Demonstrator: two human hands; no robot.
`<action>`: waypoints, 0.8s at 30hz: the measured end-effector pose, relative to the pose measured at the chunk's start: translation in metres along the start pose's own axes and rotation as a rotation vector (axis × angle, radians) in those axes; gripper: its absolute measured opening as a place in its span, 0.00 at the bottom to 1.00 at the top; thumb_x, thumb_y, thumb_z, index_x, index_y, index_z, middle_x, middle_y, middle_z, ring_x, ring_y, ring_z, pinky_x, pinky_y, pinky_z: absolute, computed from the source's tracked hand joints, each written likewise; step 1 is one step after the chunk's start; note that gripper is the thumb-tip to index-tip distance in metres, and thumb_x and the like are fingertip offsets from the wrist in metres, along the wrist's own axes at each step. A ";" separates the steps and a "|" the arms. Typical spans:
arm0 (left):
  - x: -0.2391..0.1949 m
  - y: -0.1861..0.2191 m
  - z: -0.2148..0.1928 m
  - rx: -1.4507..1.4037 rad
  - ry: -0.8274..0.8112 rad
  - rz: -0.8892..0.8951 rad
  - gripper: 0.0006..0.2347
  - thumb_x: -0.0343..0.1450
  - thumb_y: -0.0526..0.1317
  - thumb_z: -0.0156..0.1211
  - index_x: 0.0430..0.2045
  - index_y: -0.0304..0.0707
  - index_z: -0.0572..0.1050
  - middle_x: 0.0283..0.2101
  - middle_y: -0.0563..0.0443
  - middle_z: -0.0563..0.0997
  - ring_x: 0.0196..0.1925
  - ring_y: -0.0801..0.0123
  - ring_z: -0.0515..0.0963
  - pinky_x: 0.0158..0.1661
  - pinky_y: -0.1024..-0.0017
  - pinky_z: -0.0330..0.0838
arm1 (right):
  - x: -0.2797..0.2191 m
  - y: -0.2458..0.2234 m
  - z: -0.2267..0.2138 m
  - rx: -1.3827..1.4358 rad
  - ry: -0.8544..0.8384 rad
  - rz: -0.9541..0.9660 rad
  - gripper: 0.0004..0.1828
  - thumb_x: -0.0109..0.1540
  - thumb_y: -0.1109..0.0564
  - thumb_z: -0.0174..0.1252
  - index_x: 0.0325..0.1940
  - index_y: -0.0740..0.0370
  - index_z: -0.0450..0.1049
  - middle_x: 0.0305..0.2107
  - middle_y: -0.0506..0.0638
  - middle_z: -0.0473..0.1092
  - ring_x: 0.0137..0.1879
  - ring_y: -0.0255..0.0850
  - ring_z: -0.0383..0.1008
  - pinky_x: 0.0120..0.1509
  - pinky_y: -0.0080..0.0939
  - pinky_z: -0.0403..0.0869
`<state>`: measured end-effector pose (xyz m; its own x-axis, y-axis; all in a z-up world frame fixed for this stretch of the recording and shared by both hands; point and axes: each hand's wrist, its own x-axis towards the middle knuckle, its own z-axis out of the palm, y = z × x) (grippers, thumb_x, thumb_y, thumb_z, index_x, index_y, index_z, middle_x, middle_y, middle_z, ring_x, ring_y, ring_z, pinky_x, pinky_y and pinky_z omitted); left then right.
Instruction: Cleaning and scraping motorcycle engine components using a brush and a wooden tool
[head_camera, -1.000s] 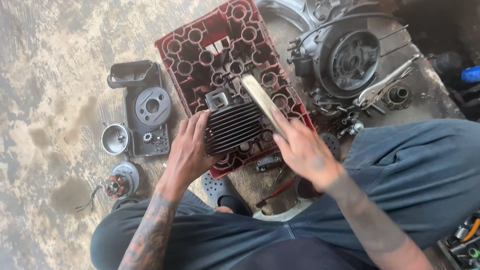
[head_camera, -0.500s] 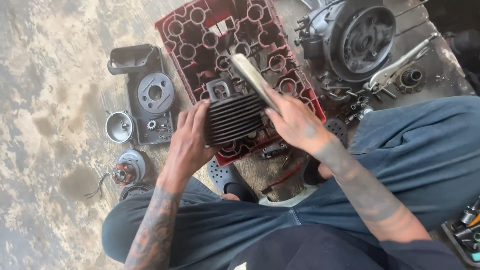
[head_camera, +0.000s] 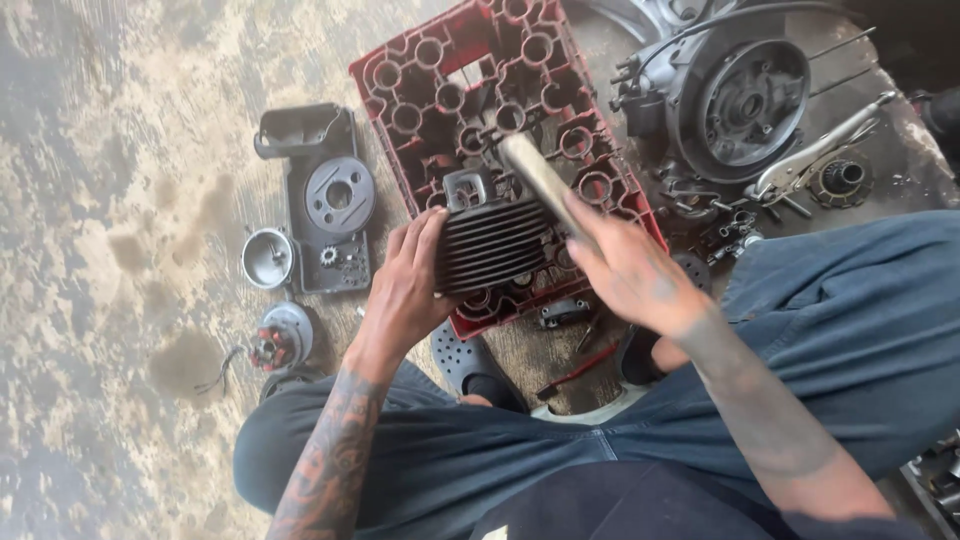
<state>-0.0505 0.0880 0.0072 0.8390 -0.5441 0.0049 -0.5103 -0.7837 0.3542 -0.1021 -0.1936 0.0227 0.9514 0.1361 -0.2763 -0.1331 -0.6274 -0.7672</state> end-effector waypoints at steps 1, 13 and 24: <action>0.000 0.001 -0.001 -0.004 -0.008 -0.008 0.45 0.54 0.42 0.79 0.67 0.36 0.59 0.66 0.44 0.68 0.64 0.49 0.68 0.46 0.46 0.82 | -0.023 -0.010 -0.007 0.061 -0.002 0.049 0.33 0.65 0.53 0.46 0.77 0.54 0.59 0.57 0.70 0.69 0.62 0.66 0.71 0.61 0.68 0.72; -0.002 0.007 -0.002 -0.033 0.006 -0.016 0.45 0.55 0.42 0.78 0.67 0.34 0.58 0.66 0.42 0.67 0.64 0.47 0.68 0.47 0.45 0.81 | -0.027 -0.003 -0.009 0.121 -0.011 0.008 0.33 0.65 0.56 0.46 0.77 0.60 0.58 0.56 0.75 0.69 0.60 0.69 0.72 0.63 0.70 0.70; -0.001 0.007 0.001 -0.067 0.029 -0.007 0.45 0.55 0.43 0.80 0.67 0.32 0.58 0.66 0.38 0.67 0.64 0.42 0.68 0.52 0.44 0.79 | 0.016 0.029 0.022 -0.149 0.008 -0.028 0.34 0.66 0.48 0.48 0.79 0.44 0.56 0.45 0.65 0.73 0.47 0.65 0.79 0.50 0.64 0.78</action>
<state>-0.0548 0.0831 0.0089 0.8483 -0.5287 0.0289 -0.4911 -0.7653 0.4162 -0.0972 -0.1931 -0.0169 0.9564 0.1498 -0.2509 -0.0640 -0.7303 -0.6802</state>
